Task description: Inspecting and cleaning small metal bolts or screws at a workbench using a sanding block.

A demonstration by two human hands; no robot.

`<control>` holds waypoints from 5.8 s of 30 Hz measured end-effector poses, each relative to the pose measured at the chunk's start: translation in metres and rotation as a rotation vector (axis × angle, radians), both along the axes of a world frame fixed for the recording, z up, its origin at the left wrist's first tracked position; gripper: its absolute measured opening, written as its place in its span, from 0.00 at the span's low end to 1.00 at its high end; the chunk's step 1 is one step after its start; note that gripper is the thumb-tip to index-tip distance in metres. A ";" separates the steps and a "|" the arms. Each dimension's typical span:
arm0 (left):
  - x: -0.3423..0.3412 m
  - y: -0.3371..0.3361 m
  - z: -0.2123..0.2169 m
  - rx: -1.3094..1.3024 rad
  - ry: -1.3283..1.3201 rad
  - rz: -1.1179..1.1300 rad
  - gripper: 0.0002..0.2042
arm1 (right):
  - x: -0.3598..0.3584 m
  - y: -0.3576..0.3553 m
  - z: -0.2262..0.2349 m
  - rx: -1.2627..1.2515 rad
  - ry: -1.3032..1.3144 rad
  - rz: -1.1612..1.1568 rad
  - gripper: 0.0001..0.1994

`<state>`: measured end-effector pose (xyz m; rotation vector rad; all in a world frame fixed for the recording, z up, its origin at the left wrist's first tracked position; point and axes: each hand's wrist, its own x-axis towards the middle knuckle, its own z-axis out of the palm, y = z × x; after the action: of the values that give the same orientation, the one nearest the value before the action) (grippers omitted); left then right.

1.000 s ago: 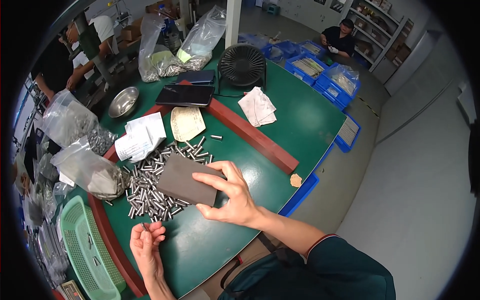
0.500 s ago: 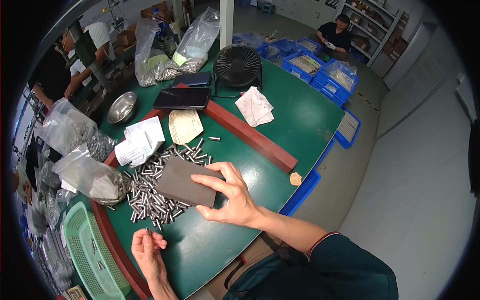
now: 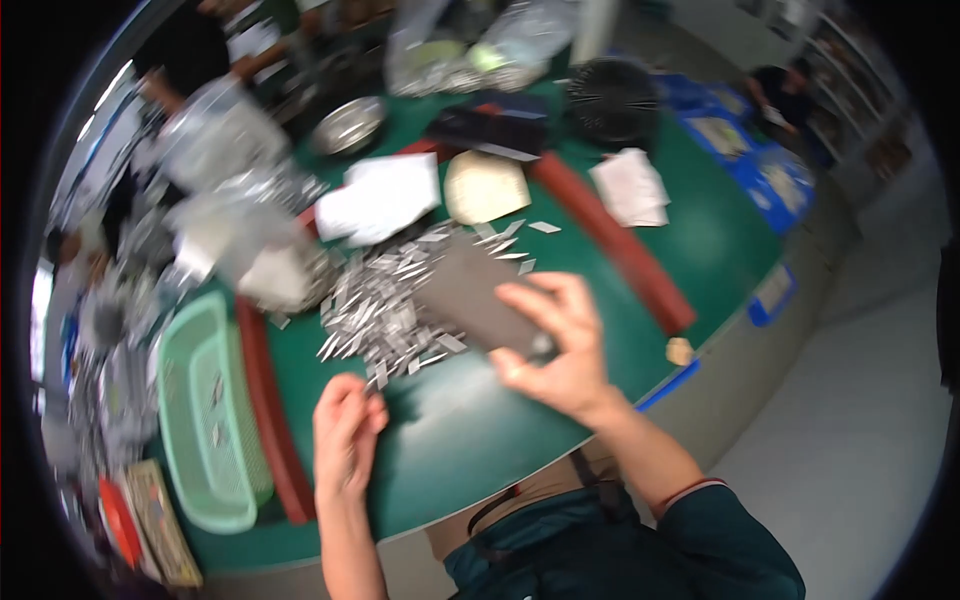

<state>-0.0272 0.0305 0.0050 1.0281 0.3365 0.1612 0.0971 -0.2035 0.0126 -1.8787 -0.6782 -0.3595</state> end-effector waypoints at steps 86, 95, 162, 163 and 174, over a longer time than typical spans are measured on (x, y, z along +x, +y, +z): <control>-0.166 0.101 0.049 1.586 0.233 0.643 0.05 | 0.026 0.014 -0.009 -0.258 -0.572 -0.365 0.24; -0.170 0.089 0.035 1.680 0.101 0.830 0.09 | 0.021 0.017 0.000 -0.297 -0.604 -0.369 0.23; -0.008 -0.011 0.000 -0.073 0.006 0.102 0.09 | -0.007 0.011 0.005 -0.150 -0.308 0.029 0.31; -0.009 -0.010 0.000 -0.074 0.010 0.105 0.09 | -0.007 0.011 0.005 -0.150 -0.304 0.032 0.31; -0.013 -0.012 -0.003 0.359 0.165 0.102 0.09 | -0.009 0.014 0.002 -0.136 -0.239 0.069 0.30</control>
<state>-0.0401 0.0185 0.0021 1.3838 0.5230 0.2347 0.0881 -0.1896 0.0149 -1.9526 -0.9458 -0.5099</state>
